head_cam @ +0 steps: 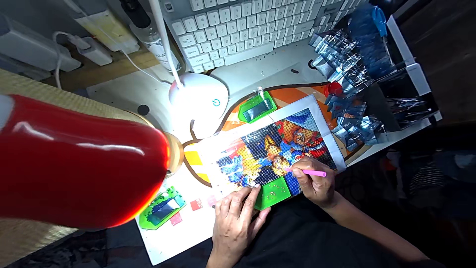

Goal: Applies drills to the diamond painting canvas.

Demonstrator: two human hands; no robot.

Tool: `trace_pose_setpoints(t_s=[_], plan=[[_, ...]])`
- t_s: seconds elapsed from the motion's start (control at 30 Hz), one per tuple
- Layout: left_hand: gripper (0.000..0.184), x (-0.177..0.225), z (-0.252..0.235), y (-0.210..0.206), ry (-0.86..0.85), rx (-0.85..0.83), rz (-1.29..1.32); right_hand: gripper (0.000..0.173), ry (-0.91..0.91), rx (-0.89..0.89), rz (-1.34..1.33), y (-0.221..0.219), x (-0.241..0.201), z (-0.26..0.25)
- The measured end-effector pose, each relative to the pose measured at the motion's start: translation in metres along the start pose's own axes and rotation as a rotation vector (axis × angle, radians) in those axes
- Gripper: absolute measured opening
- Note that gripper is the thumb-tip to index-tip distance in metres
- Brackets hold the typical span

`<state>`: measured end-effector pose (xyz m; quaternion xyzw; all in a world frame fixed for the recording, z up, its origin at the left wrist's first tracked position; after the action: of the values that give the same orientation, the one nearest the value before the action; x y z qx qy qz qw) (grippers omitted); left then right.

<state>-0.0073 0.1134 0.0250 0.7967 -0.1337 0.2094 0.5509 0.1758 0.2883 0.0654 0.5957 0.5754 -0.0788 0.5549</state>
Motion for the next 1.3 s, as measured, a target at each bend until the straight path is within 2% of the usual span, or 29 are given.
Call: trace_pose_setpoints(t_s=[0.1,0.2,0.53,1.3], plan=[[0.063,-0.001,0.001,-0.001,0.009,-0.006,-0.009,0.026,-0.101,0.113,-0.178,0.018,0.007,0.002],[0.063,0.000,0.001,-0.001,0.011,-0.005,-0.002,0.025,-0.110,0.178,-0.239,0.030,0.006,0.004],[0.060,0.001,-0.001,0.002,0.014,0.003,-0.008,0.038,0.117,-0.067,-0.192,0.003,-0.015,0.026],[0.061,0.001,-0.003,0.003,0.013,0.006,0.004,0.034,0.178,-0.081,-0.089,-0.002,-0.018,0.026]])
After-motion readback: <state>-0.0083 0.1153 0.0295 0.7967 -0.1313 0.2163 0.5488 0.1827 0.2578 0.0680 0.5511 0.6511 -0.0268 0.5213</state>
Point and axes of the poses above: each hand's wrist, its own z-axis away from the middle knuckle, its own y-axis out of the back of the hand, x = y × z, the point moved 7 cm from there along -z, towards the middle knuckle, and after that the axes turned 3 degrees about -y, right-handed, at the moved point
